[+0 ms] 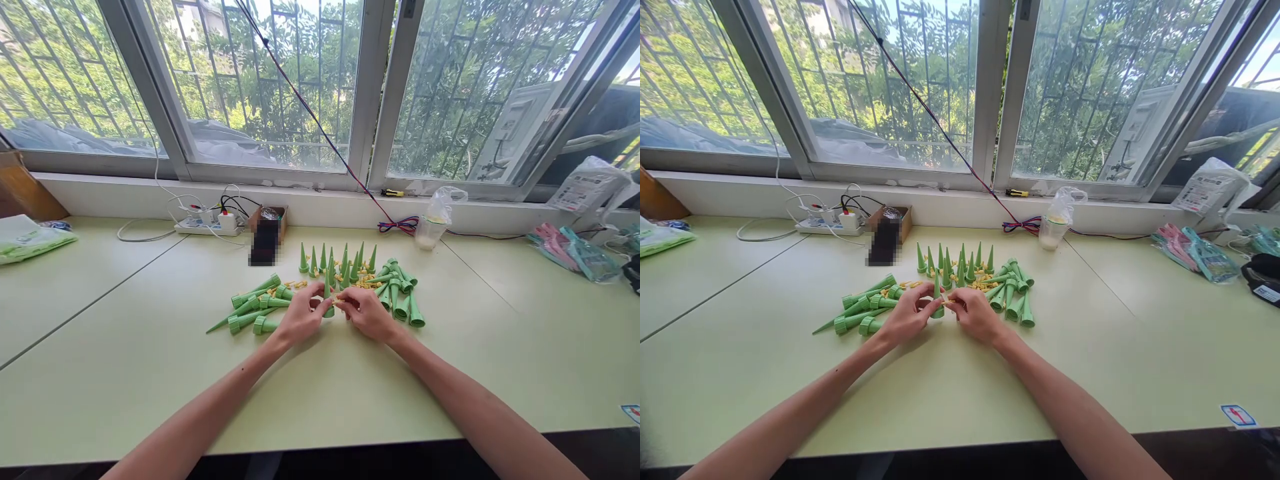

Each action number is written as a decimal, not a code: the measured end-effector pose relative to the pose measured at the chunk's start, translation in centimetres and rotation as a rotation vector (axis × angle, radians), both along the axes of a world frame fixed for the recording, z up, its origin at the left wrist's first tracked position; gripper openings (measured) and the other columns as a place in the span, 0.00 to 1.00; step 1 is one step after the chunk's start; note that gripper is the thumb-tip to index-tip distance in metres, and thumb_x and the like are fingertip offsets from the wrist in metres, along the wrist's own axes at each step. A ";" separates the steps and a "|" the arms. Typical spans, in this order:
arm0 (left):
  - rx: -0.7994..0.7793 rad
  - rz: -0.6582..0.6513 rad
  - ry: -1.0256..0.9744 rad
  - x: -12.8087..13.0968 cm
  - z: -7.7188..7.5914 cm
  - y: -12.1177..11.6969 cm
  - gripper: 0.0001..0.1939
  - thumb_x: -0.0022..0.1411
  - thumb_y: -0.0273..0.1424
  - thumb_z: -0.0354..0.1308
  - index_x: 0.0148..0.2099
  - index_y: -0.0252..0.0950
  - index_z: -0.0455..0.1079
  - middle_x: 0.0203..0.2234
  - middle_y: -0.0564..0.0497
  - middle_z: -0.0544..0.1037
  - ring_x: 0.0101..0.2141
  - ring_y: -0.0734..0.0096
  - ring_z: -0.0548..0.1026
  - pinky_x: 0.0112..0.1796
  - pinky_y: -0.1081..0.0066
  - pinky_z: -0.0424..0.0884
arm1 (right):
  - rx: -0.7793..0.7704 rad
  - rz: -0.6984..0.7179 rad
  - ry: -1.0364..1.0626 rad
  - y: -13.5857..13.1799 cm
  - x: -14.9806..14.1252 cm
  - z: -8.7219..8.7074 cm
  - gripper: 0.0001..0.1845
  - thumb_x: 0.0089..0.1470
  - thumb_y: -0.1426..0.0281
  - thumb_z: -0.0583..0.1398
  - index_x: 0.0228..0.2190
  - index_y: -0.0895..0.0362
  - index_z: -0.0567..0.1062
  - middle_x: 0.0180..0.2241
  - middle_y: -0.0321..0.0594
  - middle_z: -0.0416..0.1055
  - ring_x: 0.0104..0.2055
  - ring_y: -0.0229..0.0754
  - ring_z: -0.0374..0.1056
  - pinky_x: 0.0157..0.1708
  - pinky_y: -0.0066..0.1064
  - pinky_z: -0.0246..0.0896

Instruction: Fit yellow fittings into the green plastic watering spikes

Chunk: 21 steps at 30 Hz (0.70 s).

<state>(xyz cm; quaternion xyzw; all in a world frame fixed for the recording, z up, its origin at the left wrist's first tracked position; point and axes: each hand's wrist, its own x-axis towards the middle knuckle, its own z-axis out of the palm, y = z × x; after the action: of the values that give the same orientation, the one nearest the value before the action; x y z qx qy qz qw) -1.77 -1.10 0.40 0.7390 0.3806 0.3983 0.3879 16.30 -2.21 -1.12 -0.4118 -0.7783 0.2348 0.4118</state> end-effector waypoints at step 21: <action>0.016 -0.008 0.026 0.1 0.0 -0.4 0.11 0.62 0.36 0.54 0.42 0.34 0.68 0.32 0.50 0.73 0.25 0.75 0.70 0.22 0.76 0.62 | 0.076 0.021 -0.102 0.1 -0.1 -0.2 0.15 0.63 0.71 0.51 0.24 0.57 0.68 0.23 0.36 0.67 0.25 0.36 0.60 0.29 0.27 0.54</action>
<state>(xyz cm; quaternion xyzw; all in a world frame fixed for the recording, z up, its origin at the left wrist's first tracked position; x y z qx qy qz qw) -1.63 -1.51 0.40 0.7489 0.3793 0.3899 0.3785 16.20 -2.16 -1.33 -0.3992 -0.8109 0.1883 0.3842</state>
